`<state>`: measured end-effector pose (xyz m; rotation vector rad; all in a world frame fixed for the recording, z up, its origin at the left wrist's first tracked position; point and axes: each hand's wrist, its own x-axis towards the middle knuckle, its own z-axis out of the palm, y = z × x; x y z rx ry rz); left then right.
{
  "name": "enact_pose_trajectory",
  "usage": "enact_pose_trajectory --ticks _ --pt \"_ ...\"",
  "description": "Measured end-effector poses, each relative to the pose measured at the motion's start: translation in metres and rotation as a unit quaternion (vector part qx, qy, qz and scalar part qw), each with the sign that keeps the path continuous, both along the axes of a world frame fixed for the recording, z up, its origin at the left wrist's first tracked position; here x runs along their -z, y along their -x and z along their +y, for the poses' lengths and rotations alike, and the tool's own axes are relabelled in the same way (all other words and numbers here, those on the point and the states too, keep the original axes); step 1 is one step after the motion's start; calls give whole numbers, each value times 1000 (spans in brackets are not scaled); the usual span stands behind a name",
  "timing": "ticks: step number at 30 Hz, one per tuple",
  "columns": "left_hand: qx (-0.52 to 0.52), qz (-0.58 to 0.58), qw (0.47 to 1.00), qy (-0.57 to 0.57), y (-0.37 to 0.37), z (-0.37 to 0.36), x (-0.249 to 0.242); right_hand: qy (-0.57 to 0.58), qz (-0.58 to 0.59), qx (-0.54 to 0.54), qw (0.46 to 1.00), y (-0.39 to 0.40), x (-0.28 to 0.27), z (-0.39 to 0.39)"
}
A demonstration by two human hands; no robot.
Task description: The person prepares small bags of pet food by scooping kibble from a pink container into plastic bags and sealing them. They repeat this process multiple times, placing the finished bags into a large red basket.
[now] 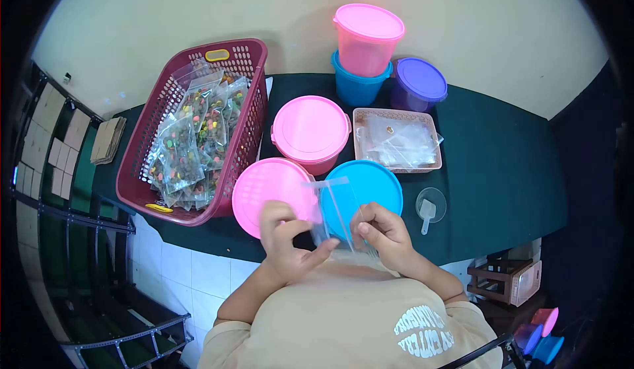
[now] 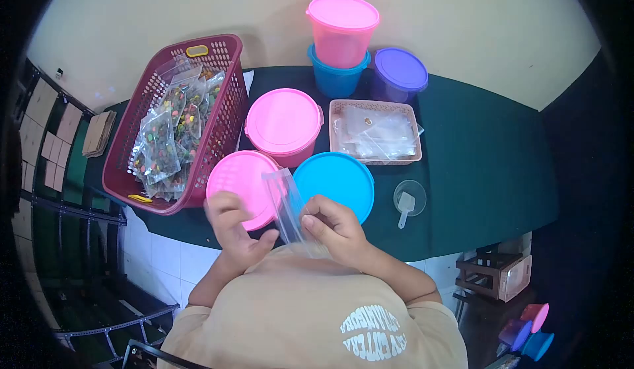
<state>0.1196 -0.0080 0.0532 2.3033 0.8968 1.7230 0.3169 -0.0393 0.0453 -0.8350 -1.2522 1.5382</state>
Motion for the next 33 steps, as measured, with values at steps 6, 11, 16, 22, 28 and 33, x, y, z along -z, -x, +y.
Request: enact_pose_trajectory --ticks 6,11,16,22,28,33 --pt "260 -108 834 474 -12 0 18 -262 -131 11 956 6 7 13" --pt "285 -128 817 485 -12 0 19 -261 -161 -3 952 4 4 14" --pt "314 -145 815 465 -15 -1 17 -233 -175 19 956 6 5 13" --pt "315 -135 825 449 -15 0 27 -247 -184 29 951 3 9 14" --pt "128 27 944 303 -14 1 10 -284 -294 119 905 0 3 13" --pt "97 74 954 273 -22 2 6 -266 -418 131 859 5 -6 13"
